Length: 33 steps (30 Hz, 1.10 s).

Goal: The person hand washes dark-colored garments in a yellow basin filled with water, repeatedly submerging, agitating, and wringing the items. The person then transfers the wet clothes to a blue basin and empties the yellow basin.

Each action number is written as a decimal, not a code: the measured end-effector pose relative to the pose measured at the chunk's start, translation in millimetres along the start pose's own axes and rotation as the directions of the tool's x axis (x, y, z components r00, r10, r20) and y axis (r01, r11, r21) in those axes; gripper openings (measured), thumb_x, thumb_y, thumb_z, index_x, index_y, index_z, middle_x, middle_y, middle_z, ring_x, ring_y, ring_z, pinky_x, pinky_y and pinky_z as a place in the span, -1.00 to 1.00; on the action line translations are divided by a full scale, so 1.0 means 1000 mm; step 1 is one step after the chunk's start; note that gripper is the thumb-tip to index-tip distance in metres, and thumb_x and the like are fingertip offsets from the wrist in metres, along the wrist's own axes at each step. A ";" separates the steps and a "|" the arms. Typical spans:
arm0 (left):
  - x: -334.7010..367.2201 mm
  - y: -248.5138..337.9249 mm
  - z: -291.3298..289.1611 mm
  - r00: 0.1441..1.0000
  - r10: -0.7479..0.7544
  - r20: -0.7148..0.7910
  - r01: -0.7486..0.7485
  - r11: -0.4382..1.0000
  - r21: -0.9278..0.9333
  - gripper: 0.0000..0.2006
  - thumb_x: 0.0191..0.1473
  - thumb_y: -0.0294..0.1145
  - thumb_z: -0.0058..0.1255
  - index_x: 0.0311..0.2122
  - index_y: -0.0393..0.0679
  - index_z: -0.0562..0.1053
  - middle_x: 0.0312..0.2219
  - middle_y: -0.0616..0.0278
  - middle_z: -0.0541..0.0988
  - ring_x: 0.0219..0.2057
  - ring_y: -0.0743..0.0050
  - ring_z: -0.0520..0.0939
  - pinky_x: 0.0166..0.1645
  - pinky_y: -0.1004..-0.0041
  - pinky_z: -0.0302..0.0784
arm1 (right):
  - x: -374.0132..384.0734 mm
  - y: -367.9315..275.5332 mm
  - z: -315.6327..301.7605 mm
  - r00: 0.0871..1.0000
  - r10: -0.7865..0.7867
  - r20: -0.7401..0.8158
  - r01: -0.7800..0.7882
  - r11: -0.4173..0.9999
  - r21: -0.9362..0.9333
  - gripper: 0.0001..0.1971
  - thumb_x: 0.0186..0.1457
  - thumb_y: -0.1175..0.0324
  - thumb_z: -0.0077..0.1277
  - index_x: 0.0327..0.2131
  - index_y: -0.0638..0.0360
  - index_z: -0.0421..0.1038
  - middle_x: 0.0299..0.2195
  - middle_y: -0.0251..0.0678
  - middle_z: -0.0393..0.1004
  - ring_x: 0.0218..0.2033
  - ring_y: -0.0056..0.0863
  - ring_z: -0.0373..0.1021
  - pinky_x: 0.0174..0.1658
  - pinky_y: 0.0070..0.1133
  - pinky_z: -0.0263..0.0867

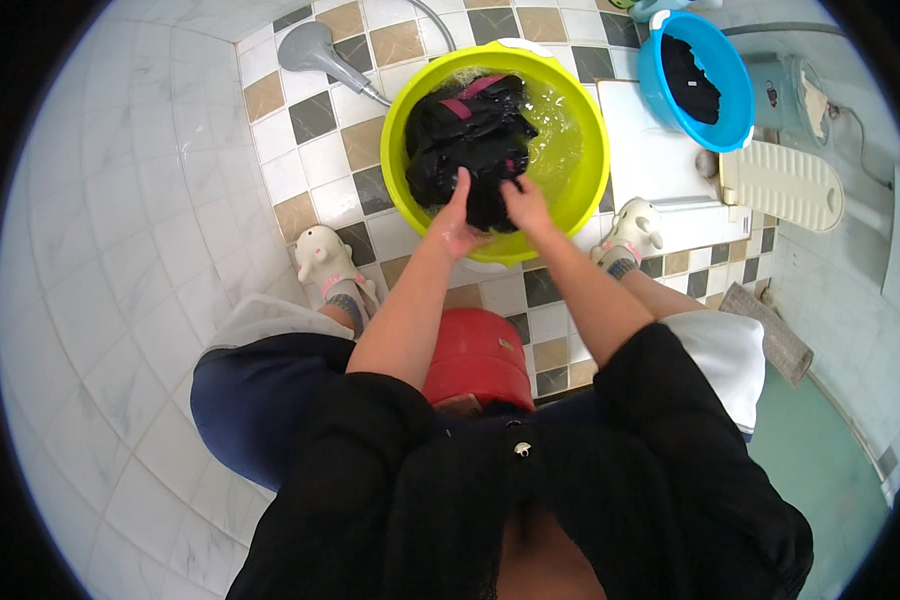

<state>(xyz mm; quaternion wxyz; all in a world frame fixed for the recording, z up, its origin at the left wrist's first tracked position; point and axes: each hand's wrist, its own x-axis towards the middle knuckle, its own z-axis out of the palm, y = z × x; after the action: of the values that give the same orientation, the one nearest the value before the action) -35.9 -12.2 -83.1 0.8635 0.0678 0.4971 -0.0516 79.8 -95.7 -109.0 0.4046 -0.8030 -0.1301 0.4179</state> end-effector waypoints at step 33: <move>0.023 -0.006 0.002 0.949 0.314 0.001 -0.292 0.882 -0.369 -0.71 0.02 -0.17 0.08 -0.30 -0.21 0.47 -0.43 0.19 0.54 -0.46 0.38 0.54 -0.33 0.38 0.50 | -0.059 -0.078 0.015 0.897 -0.433 -0.091 0.339 0.804 -0.489 -0.80 0.00 0.24 -0.06 -0.45 0.19 0.33 -0.53 -0.04 0.42 -0.46 0.00 0.38 -0.40 -0.20 0.27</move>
<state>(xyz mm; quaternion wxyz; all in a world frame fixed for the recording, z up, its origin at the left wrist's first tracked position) -23.8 -19.2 -102.9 0.8729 -0.0181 0.4550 0.1750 41.6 -70.4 -21.2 0.2899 -0.8694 -0.3459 0.2012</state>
